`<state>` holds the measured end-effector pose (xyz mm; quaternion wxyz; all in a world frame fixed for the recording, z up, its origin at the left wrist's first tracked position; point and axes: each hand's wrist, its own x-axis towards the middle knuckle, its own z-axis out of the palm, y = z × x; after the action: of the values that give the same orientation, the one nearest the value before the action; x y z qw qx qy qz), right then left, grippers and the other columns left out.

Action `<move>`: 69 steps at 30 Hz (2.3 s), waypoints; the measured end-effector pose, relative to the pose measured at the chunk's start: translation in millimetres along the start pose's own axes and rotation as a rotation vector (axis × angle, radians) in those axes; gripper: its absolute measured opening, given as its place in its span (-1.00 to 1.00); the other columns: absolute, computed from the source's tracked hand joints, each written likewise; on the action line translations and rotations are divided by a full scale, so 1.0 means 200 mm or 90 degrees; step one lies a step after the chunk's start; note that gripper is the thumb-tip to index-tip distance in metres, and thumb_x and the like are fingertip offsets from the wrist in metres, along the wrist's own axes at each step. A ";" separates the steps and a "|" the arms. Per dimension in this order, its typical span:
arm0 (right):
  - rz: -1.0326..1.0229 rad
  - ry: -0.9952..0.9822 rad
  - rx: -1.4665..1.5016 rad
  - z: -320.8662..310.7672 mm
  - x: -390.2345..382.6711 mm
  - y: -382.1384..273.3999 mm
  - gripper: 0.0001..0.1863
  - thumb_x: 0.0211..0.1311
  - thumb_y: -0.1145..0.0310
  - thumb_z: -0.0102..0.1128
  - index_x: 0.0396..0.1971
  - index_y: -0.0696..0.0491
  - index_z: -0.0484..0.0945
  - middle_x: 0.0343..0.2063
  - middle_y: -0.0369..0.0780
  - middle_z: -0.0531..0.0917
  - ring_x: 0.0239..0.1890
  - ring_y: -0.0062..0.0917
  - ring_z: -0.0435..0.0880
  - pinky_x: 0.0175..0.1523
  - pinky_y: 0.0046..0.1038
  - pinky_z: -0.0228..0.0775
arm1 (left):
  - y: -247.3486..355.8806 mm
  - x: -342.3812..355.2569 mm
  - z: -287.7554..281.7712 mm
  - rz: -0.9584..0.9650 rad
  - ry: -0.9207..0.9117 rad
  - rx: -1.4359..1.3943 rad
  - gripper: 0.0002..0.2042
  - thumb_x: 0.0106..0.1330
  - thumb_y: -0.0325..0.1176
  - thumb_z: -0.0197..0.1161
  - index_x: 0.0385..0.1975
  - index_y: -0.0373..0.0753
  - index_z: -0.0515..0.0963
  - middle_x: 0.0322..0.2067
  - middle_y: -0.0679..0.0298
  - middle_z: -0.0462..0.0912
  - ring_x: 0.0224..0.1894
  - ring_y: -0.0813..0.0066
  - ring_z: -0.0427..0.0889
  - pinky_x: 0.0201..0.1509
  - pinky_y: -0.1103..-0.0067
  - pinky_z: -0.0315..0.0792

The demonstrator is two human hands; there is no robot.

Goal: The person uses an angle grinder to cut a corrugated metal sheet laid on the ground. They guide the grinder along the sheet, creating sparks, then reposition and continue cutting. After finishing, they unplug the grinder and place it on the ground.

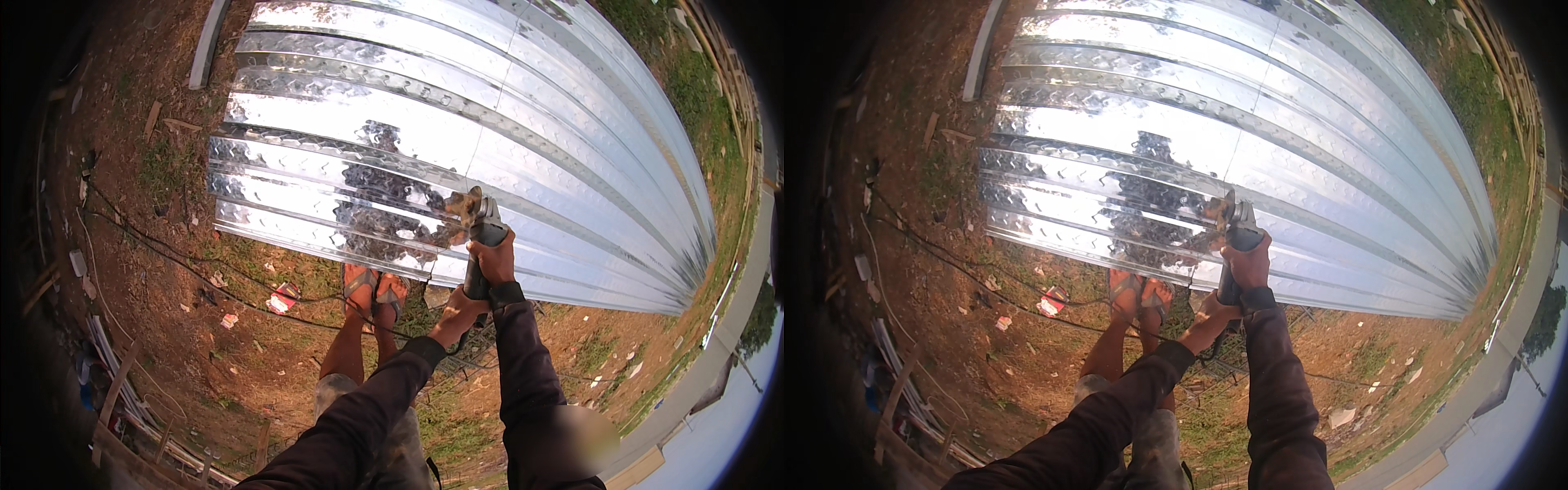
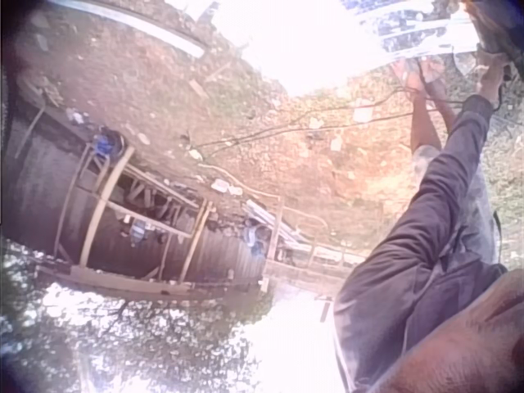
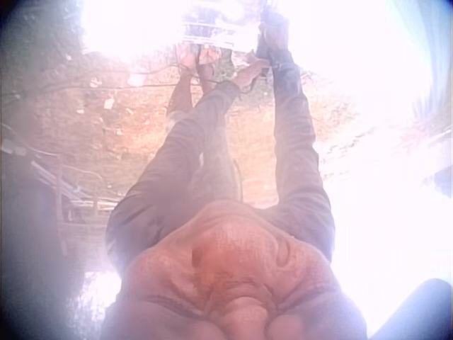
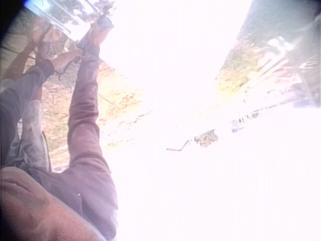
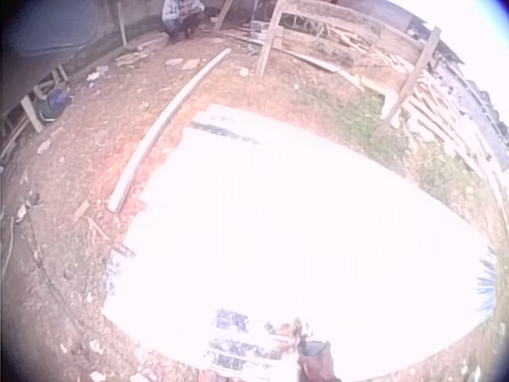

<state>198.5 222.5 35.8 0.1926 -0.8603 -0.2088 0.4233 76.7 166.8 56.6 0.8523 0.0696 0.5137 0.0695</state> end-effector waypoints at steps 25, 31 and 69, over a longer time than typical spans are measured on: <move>-0.030 -0.042 0.009 -0.01 0.22 -0.02 -0.13 -0.18 0.37 0.51 0.10 0.35 0.16 -0.18 -0.07 0.56 -0.21 -0.41 0.59 -0.08 -0.39 0.51 | 0.19 0.03 0.08 0.010 0.039 -0.010 -0.58 -0.01 -0.30 0.44 -0.24 -0.41 0.44 -0.48 0.27 0.54 -0.52 0.54 0.55 -0.59 0.59 0.44; -0.020 -0.074 0.020 -0.07 0.28 0.00 -0.05 -0.25 0.28 0.50 0.13 0.36 0.15 -0.10 0.04 0.56 -0.09 -0.27 0.63 -0.02 -0.35 0.51 | 0.25 0.04 0.16 -0.001 0.019 -0.039 -0.74 -0.01 -0.32 0.42 -0.47 -0.35 0.52 -0.63 0.33 0.49 -0.61 0.54 0.52 -0.61 0.60 0.40; -0.042 -0.068 -0.022 -0.04 0.51 0.02 -0.30 -0.25 0.36 0.49 -0.07 0.32 0.34 -0.27 -0.12 0.60 -0.30 -0.45 0.60 -0.18 -0.40 0.52 | 0.28 0.20 0.18 0.036 -0.026 -0.060 -0.77 0.10 -0.30 0.31 -0.39 -0.29 0.46 -0.61 0.36 0.46 -0.65 0.57 0.43 -0.62 0.57 0.34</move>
<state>262.0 270.1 -28.0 0.1805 -0.8324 -0.2543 0.4582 123.3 227.4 49.4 0.8628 0.0451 0.4901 0.1159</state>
